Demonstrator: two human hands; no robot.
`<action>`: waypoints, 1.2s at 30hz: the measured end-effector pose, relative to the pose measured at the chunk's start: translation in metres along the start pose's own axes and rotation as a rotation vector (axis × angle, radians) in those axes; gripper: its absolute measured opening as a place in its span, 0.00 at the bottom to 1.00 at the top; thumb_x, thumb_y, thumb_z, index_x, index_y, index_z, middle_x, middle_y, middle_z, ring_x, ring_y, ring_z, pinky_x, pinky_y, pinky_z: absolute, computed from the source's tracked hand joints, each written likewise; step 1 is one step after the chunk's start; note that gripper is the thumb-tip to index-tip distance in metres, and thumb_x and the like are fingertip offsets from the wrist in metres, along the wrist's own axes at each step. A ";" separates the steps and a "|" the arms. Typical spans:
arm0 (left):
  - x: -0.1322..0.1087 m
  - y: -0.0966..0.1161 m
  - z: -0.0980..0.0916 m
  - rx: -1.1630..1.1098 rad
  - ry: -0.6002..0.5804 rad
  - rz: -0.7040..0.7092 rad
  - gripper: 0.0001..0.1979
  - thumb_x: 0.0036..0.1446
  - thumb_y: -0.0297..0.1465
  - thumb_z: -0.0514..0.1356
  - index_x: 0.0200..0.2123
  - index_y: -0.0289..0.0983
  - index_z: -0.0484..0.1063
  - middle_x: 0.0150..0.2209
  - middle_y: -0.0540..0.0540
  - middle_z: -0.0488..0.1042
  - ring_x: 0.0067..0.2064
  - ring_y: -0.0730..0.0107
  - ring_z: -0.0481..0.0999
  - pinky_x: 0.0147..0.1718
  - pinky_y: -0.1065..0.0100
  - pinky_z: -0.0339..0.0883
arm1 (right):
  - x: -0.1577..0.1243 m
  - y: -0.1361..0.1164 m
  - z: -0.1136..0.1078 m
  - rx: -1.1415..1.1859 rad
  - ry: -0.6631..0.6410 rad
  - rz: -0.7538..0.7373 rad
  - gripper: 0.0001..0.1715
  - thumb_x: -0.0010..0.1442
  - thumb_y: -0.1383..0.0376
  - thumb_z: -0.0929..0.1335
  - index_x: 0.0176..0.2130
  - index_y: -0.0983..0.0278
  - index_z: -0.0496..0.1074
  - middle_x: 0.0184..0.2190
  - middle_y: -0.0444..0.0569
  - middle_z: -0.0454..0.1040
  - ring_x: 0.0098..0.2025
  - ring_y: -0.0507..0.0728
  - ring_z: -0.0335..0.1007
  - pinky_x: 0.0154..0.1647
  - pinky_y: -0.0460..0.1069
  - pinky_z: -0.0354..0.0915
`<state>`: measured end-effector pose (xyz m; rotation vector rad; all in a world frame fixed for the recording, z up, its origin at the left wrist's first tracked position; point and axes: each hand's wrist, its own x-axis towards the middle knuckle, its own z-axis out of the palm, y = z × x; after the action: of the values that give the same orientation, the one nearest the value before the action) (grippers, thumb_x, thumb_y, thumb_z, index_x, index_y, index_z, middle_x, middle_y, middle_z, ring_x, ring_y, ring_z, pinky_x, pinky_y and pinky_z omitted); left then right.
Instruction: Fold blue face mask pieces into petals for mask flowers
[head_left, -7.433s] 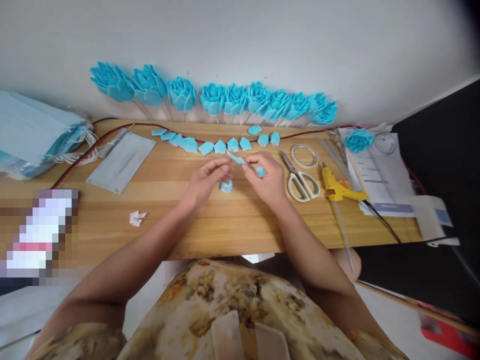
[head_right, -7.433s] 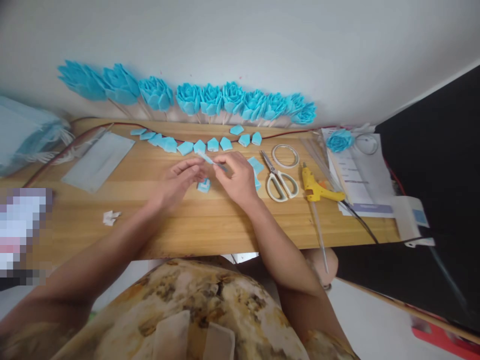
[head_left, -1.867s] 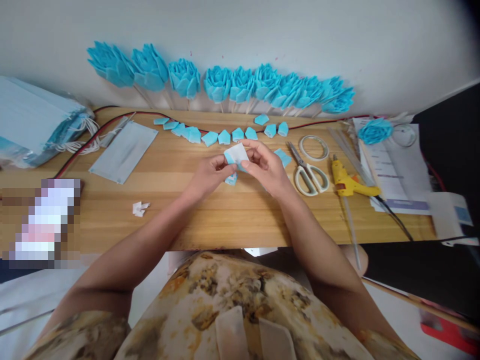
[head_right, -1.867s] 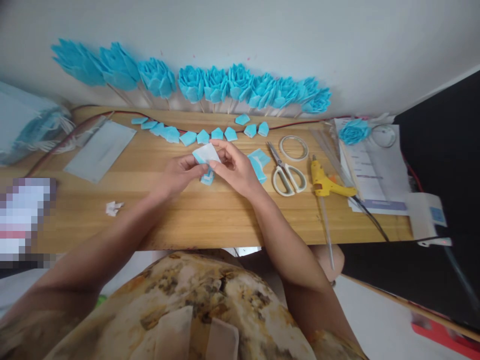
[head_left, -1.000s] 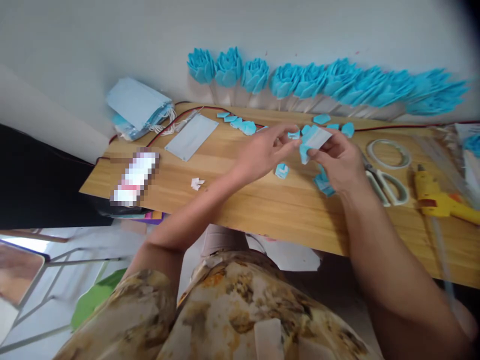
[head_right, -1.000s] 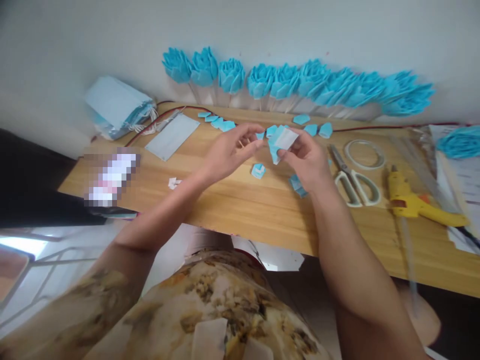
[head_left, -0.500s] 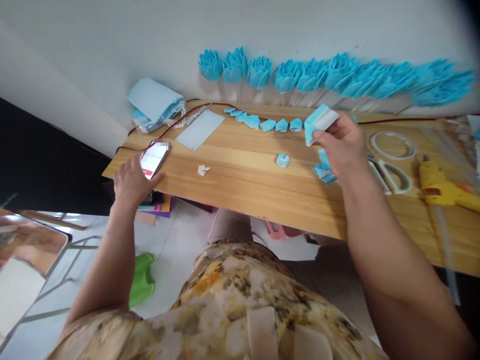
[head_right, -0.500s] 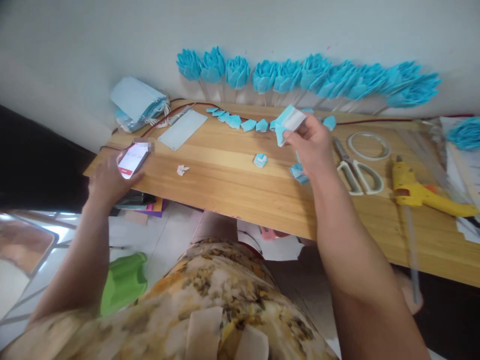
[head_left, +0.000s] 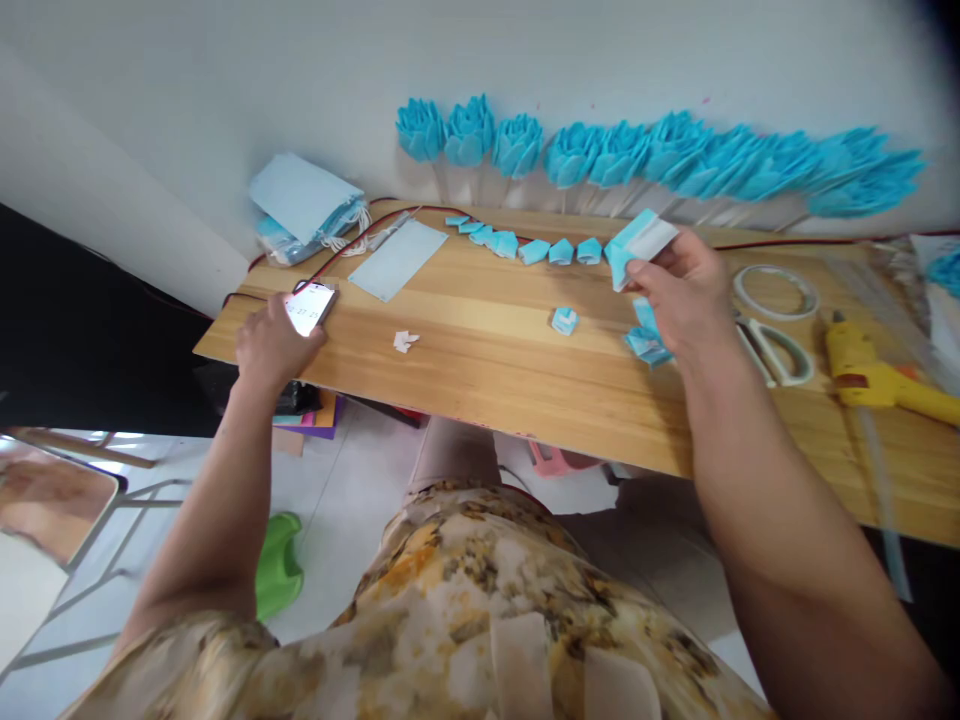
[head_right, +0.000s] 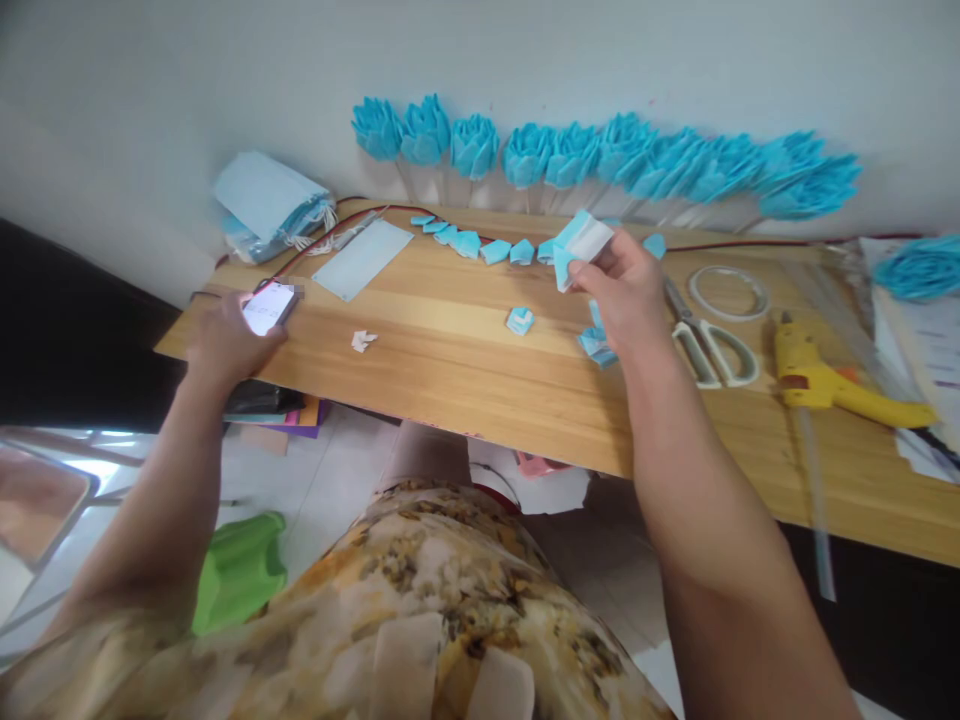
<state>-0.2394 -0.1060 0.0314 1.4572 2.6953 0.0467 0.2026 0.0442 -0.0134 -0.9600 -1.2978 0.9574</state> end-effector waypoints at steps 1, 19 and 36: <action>0.001 0.000 0.002 -0.008 0.012 -0.007 0.41 0.57 0.46 0.58 0.69 0.30 0.57 0.63 0.24 0.69 0.64 0.32 0.68 0.58 0.43 0.64 | 0.000 0.000 0.000 -0.015 -0.008 -0.005 0.13 0.49 0.69 0.75 0.36 0.60 0.73 0.29 0.44 0.77 0.28 0.54 0.70 0.31 0.52 0.70; -0.065 0.163 -0.012 -0.800 -0.195 0.849 0.24 0.62 0.44 0.58 0.57 0.41 0.75 0.56 0.39 0.78 0.49 0.57 0.79 0.51 0.56 0.73 | -0.013 0.001 0.009 0.029 -0.241 0.050 0.25 0.51 0.57 0.77 0.48 0.56 0.75 0.37 0.43 0.80 0.38 0.56 0.76 0.37 0.52 0.76; -0.031 0.278 0.028 -1.303 -0.711 0.535 0.09 0.57 0.36 0.65 0.30 0.36 0.74 0.27 0.48 0.77 0.28 0.75 0.74 0.31 0.73 0.67 | -0.017 -0.002 0.011 0.042 -0.281 0.102 0.30 0.50 0.52 0.78 0.50 0.55 0.75 0.40 0.45 0.81 0.43 0.58 0.78 0.46 0.55 0.77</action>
<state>0.0117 0.0205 0.0225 1.2337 1.1290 0.8941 0.1913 0.0281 -0.0161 -0.8877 -1.4659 1.2274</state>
